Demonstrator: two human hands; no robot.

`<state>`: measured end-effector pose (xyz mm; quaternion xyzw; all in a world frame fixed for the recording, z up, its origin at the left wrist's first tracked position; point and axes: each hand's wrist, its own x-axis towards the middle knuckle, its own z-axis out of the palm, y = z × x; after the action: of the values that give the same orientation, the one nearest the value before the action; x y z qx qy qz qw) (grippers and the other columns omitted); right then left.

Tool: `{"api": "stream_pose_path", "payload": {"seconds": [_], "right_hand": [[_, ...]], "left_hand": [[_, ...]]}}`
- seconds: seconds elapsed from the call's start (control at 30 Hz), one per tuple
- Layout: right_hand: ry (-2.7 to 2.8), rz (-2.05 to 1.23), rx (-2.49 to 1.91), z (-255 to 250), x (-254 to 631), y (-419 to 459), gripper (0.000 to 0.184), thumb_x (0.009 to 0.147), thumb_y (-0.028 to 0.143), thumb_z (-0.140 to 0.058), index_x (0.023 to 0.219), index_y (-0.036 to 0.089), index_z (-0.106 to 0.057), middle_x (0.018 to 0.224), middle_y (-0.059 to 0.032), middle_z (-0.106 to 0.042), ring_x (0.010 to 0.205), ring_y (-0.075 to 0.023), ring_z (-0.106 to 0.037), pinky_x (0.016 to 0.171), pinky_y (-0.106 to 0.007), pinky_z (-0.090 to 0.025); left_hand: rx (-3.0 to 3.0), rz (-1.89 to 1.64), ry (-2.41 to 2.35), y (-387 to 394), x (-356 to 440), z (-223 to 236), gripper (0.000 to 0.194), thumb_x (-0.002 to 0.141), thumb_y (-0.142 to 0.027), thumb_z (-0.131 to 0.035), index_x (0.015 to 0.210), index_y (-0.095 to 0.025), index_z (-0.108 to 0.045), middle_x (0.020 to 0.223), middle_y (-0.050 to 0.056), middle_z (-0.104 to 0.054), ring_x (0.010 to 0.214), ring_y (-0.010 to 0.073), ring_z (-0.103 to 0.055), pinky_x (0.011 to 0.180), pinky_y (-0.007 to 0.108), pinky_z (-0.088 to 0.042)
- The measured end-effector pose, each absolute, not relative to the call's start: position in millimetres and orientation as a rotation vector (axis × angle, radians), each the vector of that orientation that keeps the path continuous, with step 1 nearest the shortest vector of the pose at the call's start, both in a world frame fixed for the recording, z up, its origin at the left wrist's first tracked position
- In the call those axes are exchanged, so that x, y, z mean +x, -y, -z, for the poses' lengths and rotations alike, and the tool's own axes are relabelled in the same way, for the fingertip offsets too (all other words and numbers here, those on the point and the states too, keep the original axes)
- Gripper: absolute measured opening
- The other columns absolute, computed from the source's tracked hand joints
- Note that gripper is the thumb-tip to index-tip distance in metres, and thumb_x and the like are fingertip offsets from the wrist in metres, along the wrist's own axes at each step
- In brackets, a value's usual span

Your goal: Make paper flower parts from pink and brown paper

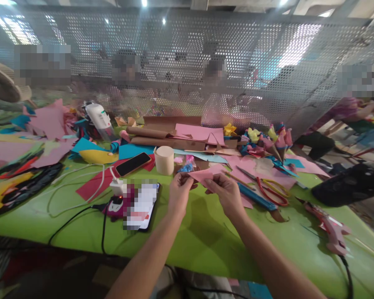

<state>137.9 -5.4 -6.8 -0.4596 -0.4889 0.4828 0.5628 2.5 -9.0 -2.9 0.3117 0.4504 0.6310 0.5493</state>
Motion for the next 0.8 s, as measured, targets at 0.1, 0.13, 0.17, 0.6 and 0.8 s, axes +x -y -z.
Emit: {"api": "stream_pose_path", "payload": {"seconds": [0.1, 0.13, 0.17, 0.6, 0.8], "right_hand": [[1.163, -1.125, -1.085, 7.0, 138.2, 4.9, 0.033, 0.065, 0.048, -0.079, 0.069, 0.017, -0.066, 0.061, 0.0014, -0.062, 0.053, -0.0119, -0.055, 0.050, -0.026, -0.052], [1.165, -1.124, -1.087, 7.1, 138.2, 4.8, 0.033, 0.065, 0.048, -0.079, 0.069, 0.017, -0.066, 0.061, 0.0015, -0.062, 0.053, -0.0119, -0.055, 0.050, -0.026, -0.052], [1.165, -1.123, -1.089, 7.3, 138.2, 4.7, 0.033, 0.065, 0.048, -0.079, 0.069, 0.018, -0.066, 0.061, 0.0015, -0.062, 0.053, -0.0119, -0.055, 0.050, -0.026, -0.052], [1.147, -1.119, -1.084, 8.6, 137.4, 5.3, 0.034, 0.067, 0.048, -0.079, 0.067, 0.018, -0.065, 0.060, 0.0023, -0.058, 0.054, -0.0122, -0.054, 0.050, -0.026, -0.052], [1.105, -1.132, -1.081, 6.7, 135.2, 4.2, 0.035, 0.063, 0.048, -0.081, 0.065, 0.018, -0.065, 0.058, 0.0018, -0.059, 0.053, -0.0124, -0.053, 0.048, -0.027, -0.052]], "left_hand": [[0.742, -1.494, -1.061, 9.2, 2.3, 2.9, 0.026, 0.065, -0.034, -0.078, 0.076, -0.015, -0.064, 0.073, 0.002, -0.066, 0.067, 0.0132, -0.063, 0.070, 0.029, -0.054], [0.743, -1.494, -1.058, 9.2, 2.2, 2.9, 0.026, 0.064, -0.034, -0.078, 0.076, -0.015, -0.064, 0.072, 0.002, -0.066, 0.067, 0.0130, -0.063, 0.070, 0.029, -0.054], [0.744, -1.493, -1.055, 9.2, 2.3, 2.9, 0.026, 0.064, -0.034, -0.078, 0.076, -0.015, -0.064, 0.072, 0.001, -0.066, 0.067, 0.0130, -0.063, 0.070, 0.029, -0.054], [0.747, -1.471, -1.046, 10.1, 2.3, 1.5, 0.021, 0.066, -0.029, -0.076, 0.077, -0.015, -0.065, 0.076, 0.003, -0.068, 0.072, 0.0145, -0.065, 0.072, 0.029, -0.054], [0.728, -1.462, -1.044, 10.5, 2.3, -1.8, 0.018, 0.063, -0.022, -0.074, 0.076, -0.015, -0.065, 0.072, 0.002, -0.068, 0.071, 0.0140, -0.064, 0.073, 0.029, -0.054]]}}
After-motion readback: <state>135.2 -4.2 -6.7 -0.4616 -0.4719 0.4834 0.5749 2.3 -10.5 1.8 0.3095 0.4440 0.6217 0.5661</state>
